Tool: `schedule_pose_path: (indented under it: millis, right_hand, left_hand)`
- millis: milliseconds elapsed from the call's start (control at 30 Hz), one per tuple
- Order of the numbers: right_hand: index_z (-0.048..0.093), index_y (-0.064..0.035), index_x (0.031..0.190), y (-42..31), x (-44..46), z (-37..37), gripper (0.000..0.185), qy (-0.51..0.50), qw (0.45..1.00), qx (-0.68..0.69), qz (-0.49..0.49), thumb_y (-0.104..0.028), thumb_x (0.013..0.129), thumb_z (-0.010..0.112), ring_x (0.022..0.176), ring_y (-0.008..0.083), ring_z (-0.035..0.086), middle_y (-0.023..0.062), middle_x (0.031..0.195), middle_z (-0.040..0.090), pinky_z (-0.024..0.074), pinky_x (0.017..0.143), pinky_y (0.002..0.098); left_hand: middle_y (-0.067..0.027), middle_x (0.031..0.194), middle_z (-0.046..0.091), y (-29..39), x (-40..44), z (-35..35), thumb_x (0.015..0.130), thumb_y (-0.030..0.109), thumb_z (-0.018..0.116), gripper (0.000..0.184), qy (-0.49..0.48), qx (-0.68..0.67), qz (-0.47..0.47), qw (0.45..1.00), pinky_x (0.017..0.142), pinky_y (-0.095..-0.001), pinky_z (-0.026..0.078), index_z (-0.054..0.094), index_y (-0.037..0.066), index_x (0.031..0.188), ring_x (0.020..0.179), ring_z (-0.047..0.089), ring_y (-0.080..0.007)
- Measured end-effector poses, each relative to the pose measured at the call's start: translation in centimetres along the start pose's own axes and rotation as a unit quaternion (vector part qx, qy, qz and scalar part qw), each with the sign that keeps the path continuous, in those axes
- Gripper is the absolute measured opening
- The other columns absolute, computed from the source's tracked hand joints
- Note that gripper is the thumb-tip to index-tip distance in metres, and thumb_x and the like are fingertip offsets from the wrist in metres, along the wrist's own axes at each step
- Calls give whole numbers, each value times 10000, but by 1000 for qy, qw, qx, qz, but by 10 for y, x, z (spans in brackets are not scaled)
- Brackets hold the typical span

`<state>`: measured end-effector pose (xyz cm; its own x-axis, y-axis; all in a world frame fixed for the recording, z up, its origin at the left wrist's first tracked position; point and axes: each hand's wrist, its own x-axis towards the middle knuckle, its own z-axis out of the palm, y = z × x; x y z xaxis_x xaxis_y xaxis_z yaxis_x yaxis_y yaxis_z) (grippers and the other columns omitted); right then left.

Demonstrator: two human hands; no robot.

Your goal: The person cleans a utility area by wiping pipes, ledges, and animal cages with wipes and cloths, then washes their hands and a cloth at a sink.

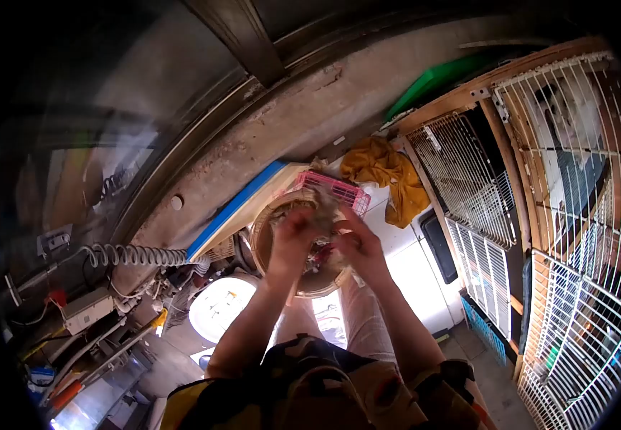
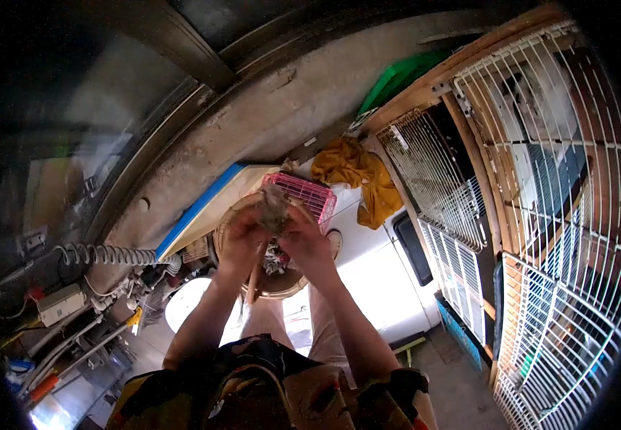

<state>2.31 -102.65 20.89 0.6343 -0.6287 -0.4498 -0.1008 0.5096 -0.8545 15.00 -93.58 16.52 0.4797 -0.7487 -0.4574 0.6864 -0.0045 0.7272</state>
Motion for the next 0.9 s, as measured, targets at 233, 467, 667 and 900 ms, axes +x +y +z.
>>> schedule_pose_path:
  millis: [233, 467, 667, 900]
  right_hand:
    - [623, 2, 953, 45, 7, -60, 123, 105, 983, 94, 115, -45, 845, 588, 733, 67, 542, -1, 828, 611, 442, 671, 216]
    - [610, 4, 942, 154, 81, -185, 161, 115, 972, -162, 123, -113, 833, 614, 723, 72, 549, 10, 785, 598, 445, 652, 222]
    - [509, -35, 1187, 230, 175, -178, 369, 19, 860, -509, -34, -127, 834, 563, 709, 189, 605, 111, 862, 617, 474, 607, 291]
    - [542, -86, 1166, 237, 184, -138, 313, -110, 777, -620, -21, -172, 869, 495, 723, 241, 603, 143, 845, 637, 467, 624, 342]
  left_hand:
    - [-83, 1077, 587, 11, -50, 16, 807, -70, 510, 350, 94, 399, 164, 897, 761, -255, 458, 571, 17, 1140, 911, 554, -142]
    - [-41, 1120, 552, -60, -105, -199, 887, 189, 549, 326, 442, 170, 13, 881, 781, -280, 430, 536, 103, 1201, 947, 529, -143]
    - [-72, 1149, 583, -208, -116, -292, 888, 452, 511, 484, 289, -192, -154, 925, 874, -387, 441, 515, 109, 1229, 1014, 559, -241]
    - [-110, 1183, 570, -287, -95, -315, 895, 442, 497, 530, 132, -227, -17, 965, 915, -400, 432, 482, 60, 1261, 1068, 543, -246]
